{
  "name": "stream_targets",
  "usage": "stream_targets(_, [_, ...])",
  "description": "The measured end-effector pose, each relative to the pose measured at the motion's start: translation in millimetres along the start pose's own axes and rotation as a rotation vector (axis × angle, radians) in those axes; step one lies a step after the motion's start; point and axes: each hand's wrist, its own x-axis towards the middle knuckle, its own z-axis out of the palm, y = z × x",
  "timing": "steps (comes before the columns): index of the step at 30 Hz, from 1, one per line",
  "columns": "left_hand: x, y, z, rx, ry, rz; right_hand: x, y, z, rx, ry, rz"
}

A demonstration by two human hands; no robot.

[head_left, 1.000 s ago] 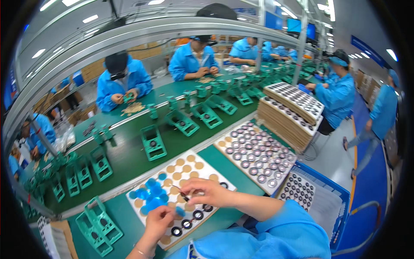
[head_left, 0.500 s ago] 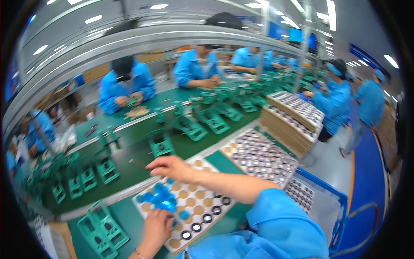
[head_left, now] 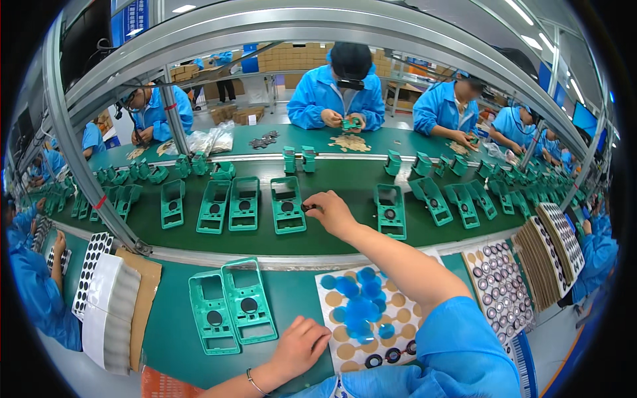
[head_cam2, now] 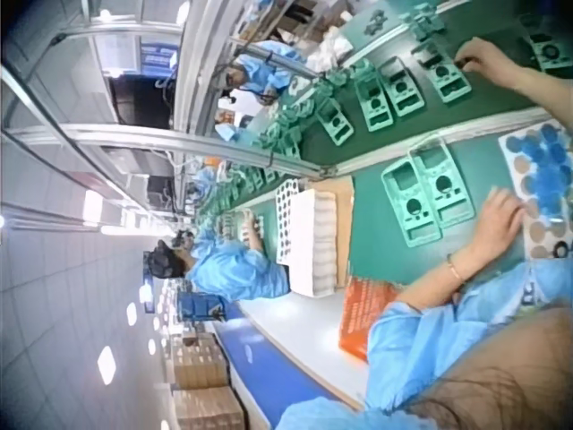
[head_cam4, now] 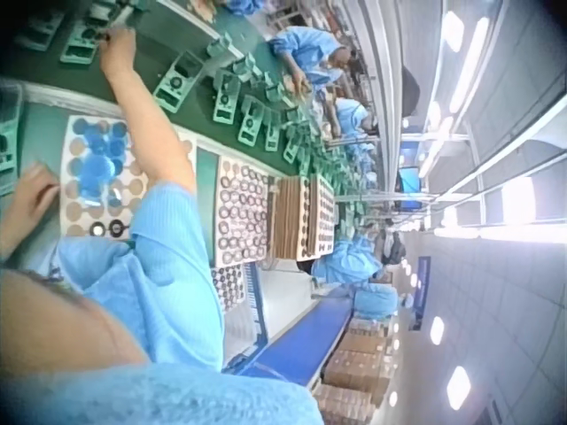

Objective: The person assembles electronic components by placing small black rings or blue gaskets onto a substrate and inserting them into green plastic housings on an assembly line by hand.

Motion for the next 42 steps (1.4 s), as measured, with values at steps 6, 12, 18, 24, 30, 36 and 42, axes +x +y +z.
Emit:
stream_targets(6, [-7.4, -8.4, 4.1, 0.057, -0.071, 0.041, 31.8, 32.1, 51.0, -0.133, 0.002, -0.162])
stream_targets(12, [-16.5, -4.3, 11.7, 0.100, -0.116, -0.053, 40.2, 44.8, 68.8, -0.238, -0.050, -0.225])
stream_targets(18, [-16.0, -5.3, 11.9, 0.129, -0.096, -0.058, 39.9, 48.4, 63.0, -0.319, -0.096, -0.212])
stream_targets(24, [-17.2, -6.3, 14.9, 0.133, -0.087, -0.045, 40.5, 45.3, 57.2, -0.312, -0.130, -0.170])
stream_targets(30, [-17.5, -5.1, 14.9, 0.126, -0.087, -0.049, 42.2, 42.6, 61.1, -0.382, -0.183, -0.157])
stream_targets(36, [-15.1, -3.7, 13.1, 0.118, -0.082, -0.039, 37.4, 54.6, 70.0, -0.428, -0.062, -0.260])
stream_targets(42, [-12.9, -3.2, 12.3, 0.097, -0.087, -0.040, 33.8, 56.8, 68.2, -0.553, -0.126, -0.305])
